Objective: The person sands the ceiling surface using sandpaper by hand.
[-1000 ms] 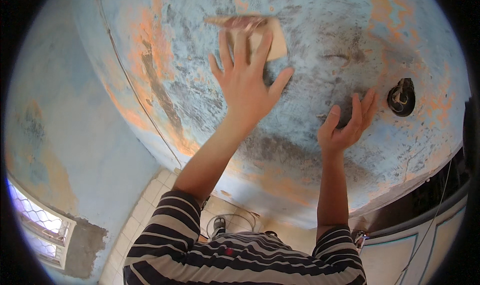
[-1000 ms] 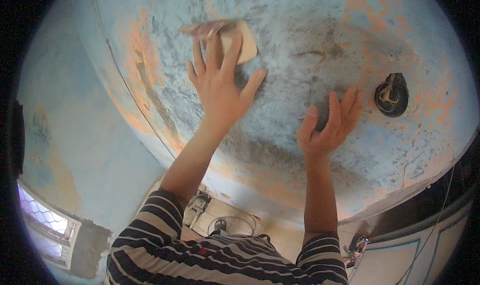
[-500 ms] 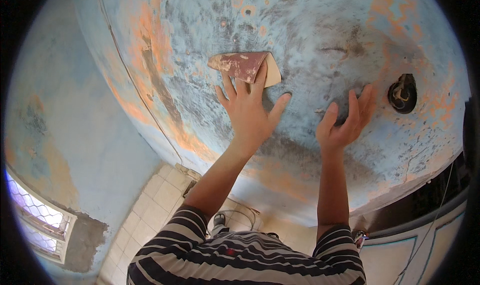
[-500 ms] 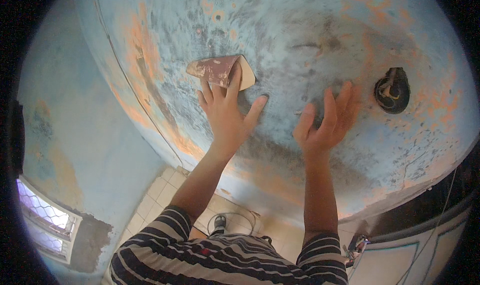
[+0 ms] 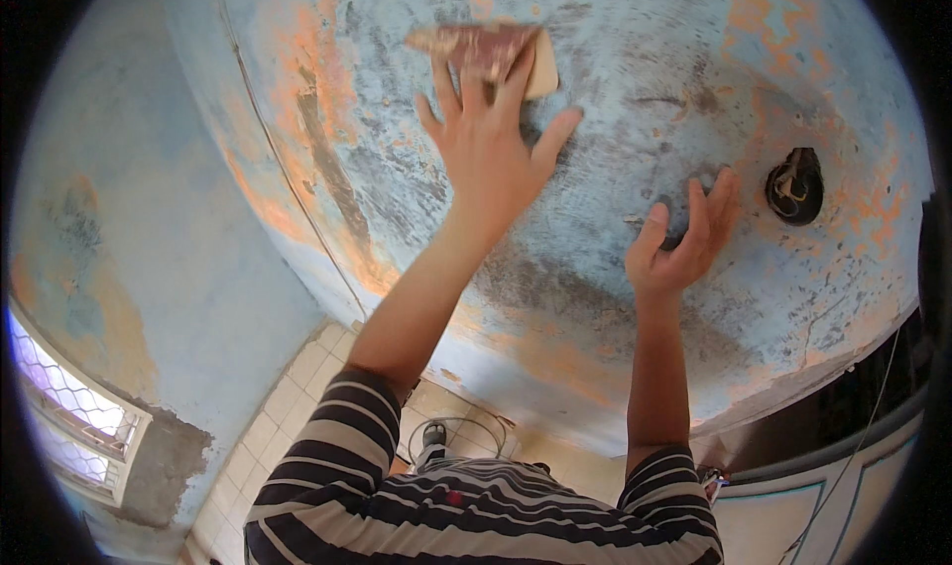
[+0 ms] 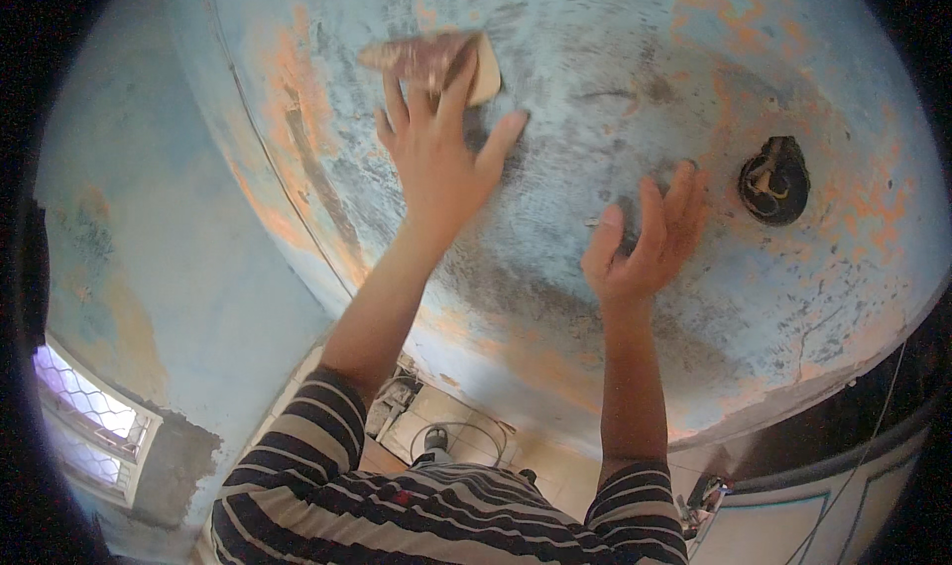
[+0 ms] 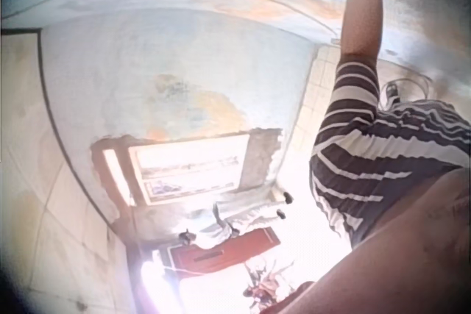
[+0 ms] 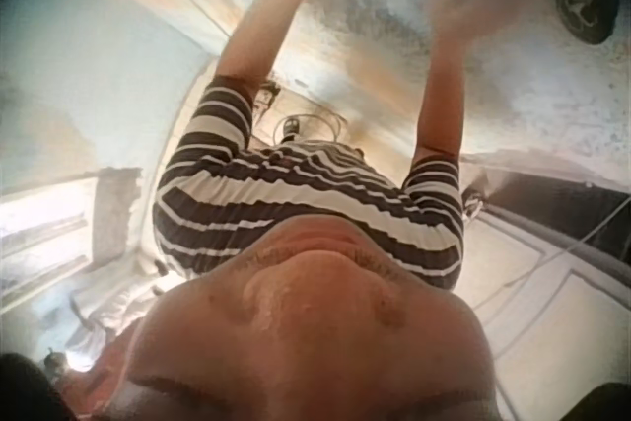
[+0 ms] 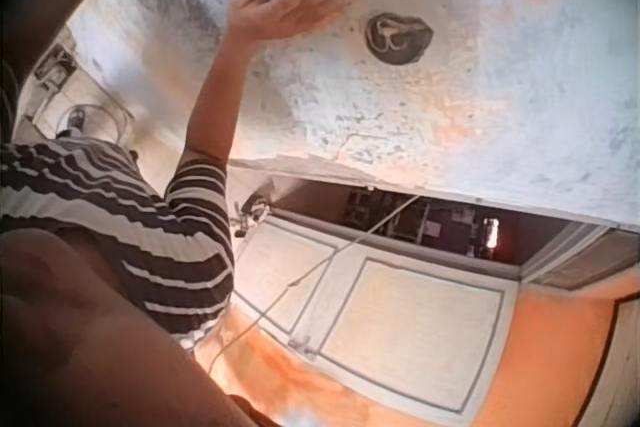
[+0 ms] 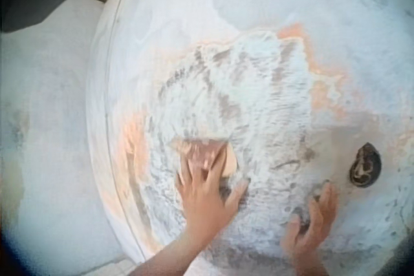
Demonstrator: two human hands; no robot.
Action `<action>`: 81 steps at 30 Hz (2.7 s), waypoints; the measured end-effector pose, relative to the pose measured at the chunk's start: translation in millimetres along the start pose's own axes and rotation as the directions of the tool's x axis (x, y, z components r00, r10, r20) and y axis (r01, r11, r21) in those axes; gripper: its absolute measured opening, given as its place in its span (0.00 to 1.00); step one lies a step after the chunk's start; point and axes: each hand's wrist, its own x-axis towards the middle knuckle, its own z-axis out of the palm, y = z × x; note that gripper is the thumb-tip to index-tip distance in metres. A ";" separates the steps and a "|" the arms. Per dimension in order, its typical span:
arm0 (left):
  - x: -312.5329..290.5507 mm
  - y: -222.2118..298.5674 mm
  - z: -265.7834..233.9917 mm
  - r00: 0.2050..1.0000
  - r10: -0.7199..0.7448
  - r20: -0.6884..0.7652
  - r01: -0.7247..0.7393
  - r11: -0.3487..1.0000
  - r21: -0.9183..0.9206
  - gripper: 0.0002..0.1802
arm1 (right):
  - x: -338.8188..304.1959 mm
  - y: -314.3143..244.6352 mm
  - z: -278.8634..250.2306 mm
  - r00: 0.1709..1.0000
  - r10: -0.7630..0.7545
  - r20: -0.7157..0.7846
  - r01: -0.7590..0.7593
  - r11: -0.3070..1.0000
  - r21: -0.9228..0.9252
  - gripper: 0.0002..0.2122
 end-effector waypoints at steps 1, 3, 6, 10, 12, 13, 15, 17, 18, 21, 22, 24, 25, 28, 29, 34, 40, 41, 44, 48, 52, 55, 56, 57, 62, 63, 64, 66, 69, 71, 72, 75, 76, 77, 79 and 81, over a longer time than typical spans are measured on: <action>11.4 0.0 0.0 0.999 0.032 -0.030 -0.031 0.999 0.024 0.41 | 0.4 0.5 -0.4 1.000 0.009 -0.011 -0.009 1.000 0.005 0.18; 5.8 -7.3 -4.4 0.998 0.057 -0.039 -0.056 0.997 0.049 0.41 | 0.8 -0.5 -1.7 1.000 0.019 -0.025 -0.018 1.000 0.013 0.18; -44.8 1.1 -4.8 0.999 0.018 0.033 -0.020 0.998 0.053 0.40 | -1.6 6.4 -3.9 1.000 0.002 -0.025 -0.003 1.000 -0.025 0.18; -28.1 2.1 -7.7 0.996 -0.034 0.086 0.031 0.999 0.040 0.37 | -3.8 2.1 0.1 1.000 -0.005 0.004 0.005 1.000 0.012 0.18; 4.6 0.3 -7.3 0.998 -0.007 0.061 0.005 1.000 0.020 0.36 | -3.1 0.2 -0.4 1.000 -0.008 0.002 0.008 1.000 0.025 0.18; 17.0 -0.2 -3.9 1.000 0.019 0.019 -0.019 0.999 0.030 0.35 | -1.9 0.4 -0.4 1.000 0.003 -0.020 -0.002 0.999 0.047 0.18; 15.2 -4.7 -7.2 0.999 0.043 -0.022 -0.042 0.998 0.045 0.33 | 0.4 -2.2 -1.3 0.999 0.015 -0.040 -0.012 0.997 0.074 0.18; -12.1 -9.3 -5.0 0.997 0.068 0.023 -0.068 0.997 0.026 0.32 | 0.1 3.8 -4.5 1.000 -0.003 -0.018 0.003 1.000 0.016 0.18; -28.8 -7.0 -3.4 0.997 0.071 0.027 -0.072 0.997 0.018 0.32 | -3.0 6.3 -5.8 1.000 -0.001 -0.016 0.001 1.000 0.007 0.18; -41.3 -10.3 -7.1 0.995 0.013 0.101 -0.019 0.998 0.055 0.30 | -5.0 1.8 -1.6 1.000 -0.003 -0.008 0.003 1.000 0.016 0.17; -23.5 -9.4 -5.6 0.998 0.030 0.048 -0.032 0.999 0.033 0.29 | -5.3 2.0 -0.5 1.000 0.005 -0.009 -0.004 1.000 0.016 0.17; 7.6 -8.7 -6.0 0.999 0.042 0.005 -0.042 0.999 0.003 0.29 | -5.3 0.5 -1.3 1.000 0.014 0.000 -0.014 1.000 0.007 0.17; 21.7 -11.0 -7.6 0.997 0.076 -0.031 -0.075 0.997 0.018 0.27 | -4.4 -0.5 -0.5 0.999 0.026 -0.023 -0.026 1.000 0.004 0.17; 9.6 -30.7 -12.1 0.992 0.115 -0.051 -0.116 0.993 -0.010 0.22 | -3.7 -4.8 0.0 0.998 0.046 -0.045 -0.046 0.999 -0.007 0.17; 1.6 -37.8 -11.4 0.991 0.126 -0.044 -0.129 0.990 -0.054 0.20 | -4.8 -5.0 -0.6 0.997 0.050 -0.055 -0.051 0.999 -0.017 0.17; -75.5 -54.9 -64.1 0.990 -0.001 0.143 0.082 0.824 -0.560 0.15 | -38.4 -14.2 -1.2 0.992 0.128 0.021 -0.126 0.989 -0.079 0.18; -111.8 -92.7 -120.1 0.667 -0.150 0.730 0.698 -0.216 -0.683 0.16 | -98.2 -133.3 -10.1 0.765 0.569 0.302 -0.644 0.672 0.366 0.23; -108.8 -99.4 -120.7 0.644 -0.115 0.756 0.654 -0.431 -0.622 0.16 | -100.2 -151.5 -6.3 0.754 0.577 0.314 -0.657 0.668 0.351 0.23; -107.1 -121.4 -120.6 0.551 -0.048 0.833 0.712 -0.495 -0.499 0.14 | -90.0 -199.3 -0.3 0.213 0.536 0.817 -0.807 -0.374 0.457 0.25; -129.3 -167.8 -111.5 0.565 -0.021 0.825 0.779 -0.316 -0.541 0.10 | -85.2 -226.2 8.3 0.040 0.245 0.969 -0.565 -0.794 0.224 0.29; -121.5 -182.1 -119.2 0.601 -0.075 0.796 0.768 -0.223 -0.600 0.07 | -71.4 -242.9 8.2 0.191 0.235 0.953 -0.567 -0.766 0.303 0.28; -126.7 -199.7 -112.2 0.605 -0.059 0.794 0.778 -0.168 -0.606 0.06 | -58.2 -262.0 6.8 0.094 0.368 0.925 -0.725 -0.611 0.317 0.28; -129.5 -204.3 -109.7 0.585 -0.040 0.810 0.798 -0.151 -0.584 0.05 | -57.8 -266.0 6.2 0.083 0.435 0.897 -0.712 -0.604 0.359 0.29; -131.6 -207.6 -108.3 0.580 -0.026 0.814 0.802 -0.158 -0.576 0.05 | -58.1 -270.3 6.2 0.072 0.498 0.864 -0.697 -0.594 0.401 0.30; -141.9 -207.1 -100.2 0.519 -0.020 0.855 0.850 -0.091 -0.518 0.06 | -60.3 -296.0 10.8 0.045 0.667 0.743 -0.423 -0.661 0.619 0.32; -143.7 -204.4 -98.5 0.517 -0.005 0.856 0.852 -0.096 -0.515 0.06 | -60.4 -302.3 12.4 0.042 0.710 0.703 -0.322 -0.657 0.682 0.32; -145.5 -201.3 -95.9 0.511 -0.034 0.859 0.851 -0.124 -0.511 0.07 | -60.1 -308.1 14.8 0.045 0.720 0.693 -0.323 -0.646 0.692 0.32; -143.3 -197.7 -92.8 0.510 -0.047 0.859 0.845 -0.159 -0.511 0.07 | -57.1 -316.1 17.3 0.188 0.659 0.728 -0.391 -0.630 0.671 0.32; -141.2 -192.9 -93.1 0.528 -0.048 0.848 0.849 0.072 -0.524 0.08 | -50.2 -311.3 10.7 0.150 0.659 0.737 -0.596 -0.535 0.599 0.33; -147.3 -192.7 -87.4 0.524 -0.076 0.848 0.849 0.129 -0.512 0.10 | -47.2 -308.1 3.3 0.117 0.727 0.677 -0.663 -0.450 0.598 0.28; -148.3 -192.8 -84.8 0.538 -0.063 0.841 0.841 0.116 -0.529 0.10 | -49.0 -303.6 -3.6 0.124 0.780 0.613 -0.798 -0.288 0.529 0.25; -147.0 -189.5 -85.7 0.575 0.041 0.817 0.779 0.277 -0.562 0.18 | -37.3 -272.1 -29.4 0.286 0.865 0.413 -0.922 0.131 0.364 0.18; -142.3 -184.3 -86.7 0.703 -0.027 0.711 0.676 0.337 -0.655 0.23 | -29.9 -255.6 -38.5 0.424 0.857 0.294 -0.898 0.355 0.262 0.15; -139.1 -179.8 -84.9 0.809 -0.092 0.580 0.562 0.409 -0.719 0.29 | -3.9 -238.3 -38.9 0.560 0.814 0.156 -0.818 0.514 0.257 0.12; -132.7 -180.5 -74.9 0.871 -0.092 0.482 0.465 0.468 -0.751 0.33 | 41.4 -201.9 -41.8 0.686 0.724 -0.077 -0.727 0.685 -0.038 0.14; -122.2 -187.7 -65.3 0.917 -0.079 0.391 0.370 0.532 -0.761 0.38 | 66.3 -166.0 -14.7 0.893 0.447 -0.043 -0.449 0.888 -0.095 0.18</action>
